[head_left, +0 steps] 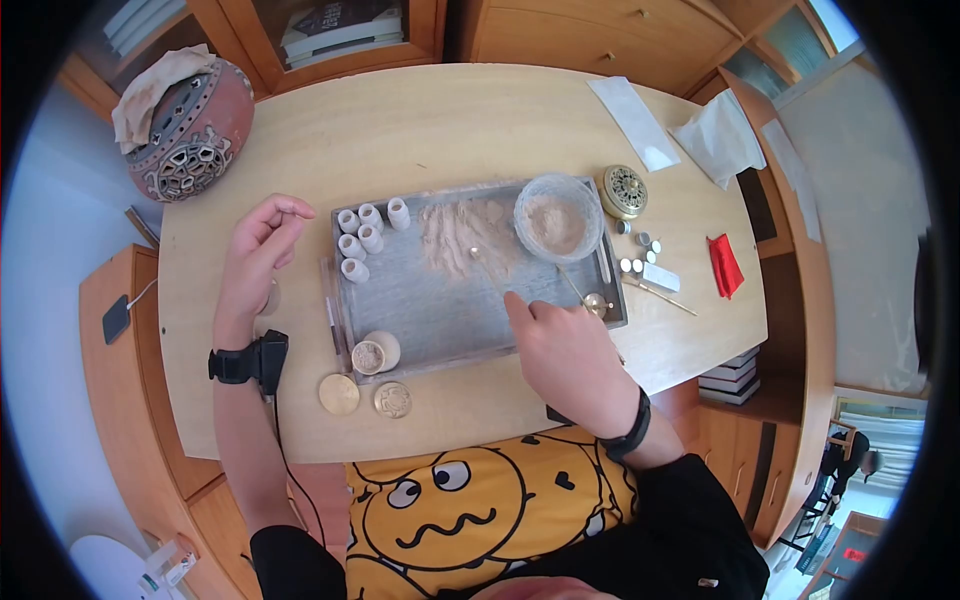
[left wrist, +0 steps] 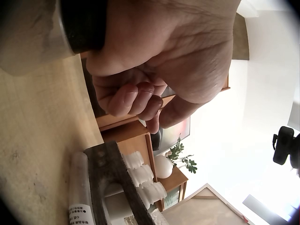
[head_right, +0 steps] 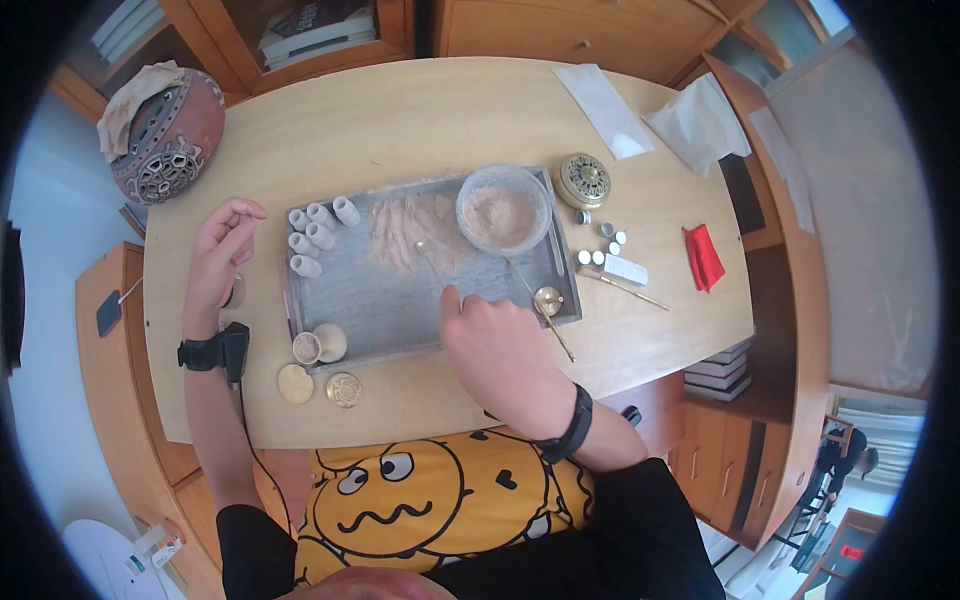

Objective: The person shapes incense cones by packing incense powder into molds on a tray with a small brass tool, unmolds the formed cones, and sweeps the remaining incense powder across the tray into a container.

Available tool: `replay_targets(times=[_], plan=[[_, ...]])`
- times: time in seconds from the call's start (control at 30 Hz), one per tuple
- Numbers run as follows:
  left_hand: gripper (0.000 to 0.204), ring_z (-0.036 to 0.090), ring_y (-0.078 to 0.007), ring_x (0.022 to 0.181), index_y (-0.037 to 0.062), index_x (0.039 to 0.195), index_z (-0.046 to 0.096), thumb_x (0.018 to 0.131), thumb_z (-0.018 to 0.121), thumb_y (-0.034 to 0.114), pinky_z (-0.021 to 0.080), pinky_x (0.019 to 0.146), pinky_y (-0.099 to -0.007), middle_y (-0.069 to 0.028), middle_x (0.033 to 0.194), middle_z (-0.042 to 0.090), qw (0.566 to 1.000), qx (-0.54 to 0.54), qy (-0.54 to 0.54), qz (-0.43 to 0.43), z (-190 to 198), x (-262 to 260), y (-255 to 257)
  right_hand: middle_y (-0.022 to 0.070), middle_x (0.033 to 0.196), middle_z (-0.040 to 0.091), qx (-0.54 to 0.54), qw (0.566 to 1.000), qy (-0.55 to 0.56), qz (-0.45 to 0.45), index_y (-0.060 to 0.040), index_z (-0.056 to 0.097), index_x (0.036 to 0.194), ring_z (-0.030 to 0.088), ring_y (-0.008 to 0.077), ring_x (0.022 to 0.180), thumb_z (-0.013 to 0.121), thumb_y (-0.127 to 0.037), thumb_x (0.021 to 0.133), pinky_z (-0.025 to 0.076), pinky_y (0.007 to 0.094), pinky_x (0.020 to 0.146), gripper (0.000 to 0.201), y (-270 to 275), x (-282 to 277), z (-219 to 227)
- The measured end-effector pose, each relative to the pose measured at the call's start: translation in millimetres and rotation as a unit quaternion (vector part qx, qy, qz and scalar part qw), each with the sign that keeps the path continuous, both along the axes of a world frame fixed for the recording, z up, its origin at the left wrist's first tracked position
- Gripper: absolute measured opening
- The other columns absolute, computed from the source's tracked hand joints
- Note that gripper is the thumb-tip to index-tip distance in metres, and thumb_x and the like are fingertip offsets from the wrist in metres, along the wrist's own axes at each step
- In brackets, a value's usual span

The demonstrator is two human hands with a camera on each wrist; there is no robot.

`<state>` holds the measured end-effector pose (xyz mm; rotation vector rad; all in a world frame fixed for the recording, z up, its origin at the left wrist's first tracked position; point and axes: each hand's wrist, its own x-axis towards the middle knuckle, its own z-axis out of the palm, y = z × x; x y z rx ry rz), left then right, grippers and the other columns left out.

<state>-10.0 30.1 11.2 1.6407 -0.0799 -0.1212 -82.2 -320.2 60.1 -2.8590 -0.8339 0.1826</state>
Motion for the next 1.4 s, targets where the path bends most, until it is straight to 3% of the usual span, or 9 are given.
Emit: replay_targets(times=[0.33, 0.43, 0.57, 0.83, 0.93, 1.03, 1.4], plan=[[0.012, 0.032, -0.0003, 0.058, 0.0029, 0.109, 0.062, 0.101, 0.055, 0.009, 0.023, 0.052, -0.0194, 0.0079, 0.075, 0.043, 1.000, 0.003, -0.001, 0.006, 1, -1, -3, 0.0186, 0.066, 0.067, 0.009, 0.997, -0.064, -0.031, 0.0082, 0.058, 0.090, 0.072, 0.0336, 0.065, 0.063, 0.002, 0.076, 0.057, 0.0383, 0.051, 0.017, 27, 34, -21], [0.013, 0.033, -0.0001, 0.060, 0.0042, 0.108, 0.064, 0.100, 0.057, 0.011, 0.025, 0.053, -0.0190, 0.0069, 0.079, 0.050, 1.000, 0.008, 0.008, 0.009, 3, -1, -2, 0.0192, 0.066, 0.066, 0.016, 0.997, -0.068, -0.032, 0.0072, 0.057, 0.089, 0.073, 0.0339, 0.066, 0.064, 0.003, 0.075, 0.057, 0.0379, 0.051, 0.016, 27, 35, -23], [0.013, 0.033, -0.0001, 0.059, 0.0044, 0.108, 0.064, 0.100, 0.057, 0.010, 0.025, 0.053, -0.0190, 0.0070, 0.078, 0.049, 1.000, -0.005, 0.010, 0.006, -1, -3, -2, 0.0191, 0.067, 0.066, 0.022, 0.996, -0.078, -0.027, 0.0060, 0.057, 0.088, 0.072, 0.0337, 0.065, 0.063, 0.002, 0.076, 0.057, 0.0371, 0.050, 0.015, 24, 32, -26], [0.012, 0.032, -0.0004, 0.059, 0.0044, 0.108, 0.064, 0.100, 0.056, 0.009, 0.025, 0.052, -0.0193, 0.0073, 0.077, 0.047, 1.000, 0.000, 0.004, 0.008, 0, -1, -1, 0.0160, 0.077, 0.066, 0.006, 0.995, -0.096, -0.025, 0.0127, 0.058, 0.117, 0.071, 0.0283, 0.062, 0.064, -0.002, 0.075, 0.056, 0.0340, 0.050, 0.044, 13, 14, -3], [0.012, 0.032, -0.0003, 0.059, 0.0046, 0.108, 0.064, 0.100, 0.056, 0.009, 0.025, 0.052, -0.0193, 0.0074, 0.077, 0.046, 1.000, 0.005, 0.006, 0.008, 0, 0, -1, 0.0146, 0.078, 0.065, 0.026, 0.993, -0.106, -0.041, 0.0106, 0.057, 0.120, 0.069, 0.0281, 0.061, 0.063, -0.002, 0.075, 0.056, 0.0347, 0.052, 0.047, -2, 6, 2], [0.012, 0.032, -0.0002, 0.059, 0.0047, 0.108, 0.064, 0.100, 0.056, 0.010, 0.025, 0.052, -0.0194, 0.0074, 0.077, 0.047, 1.000, -0.003, 0.003, 0.006, -1, -1, -1, 0.0139, 0.077, 0.065, 0.032, 0.990, -0.103, -0.095, 0.0086, 0.056, 0.123, 0.068, 0.0294, 0.061, 0.062, 0.001, 0.076, 0.055, 0.0368, 0.054, 0.049, -19, 0, 10], [0.012, 0.032, -0.0001, 0.060, 0.0044, 0.108, 0.064, 0.100, 0.057, 0.011, 0.024, 0.052, -0.0192, 0.0075, 0.077, 0.048, 1.000, 0.002, 0.000, 0.006, 0, 1, 0, 0.0152, 0.071, 0.066, 0.080, 0.989, -0.039, -0.117, 0.0060, 0.059, 0.118, 0.067, 0.0346, 0.061, 0.058, 0.001, 0.086, 0.055, 0.0419, 0.056, 0.033, -33, 2, 5]])
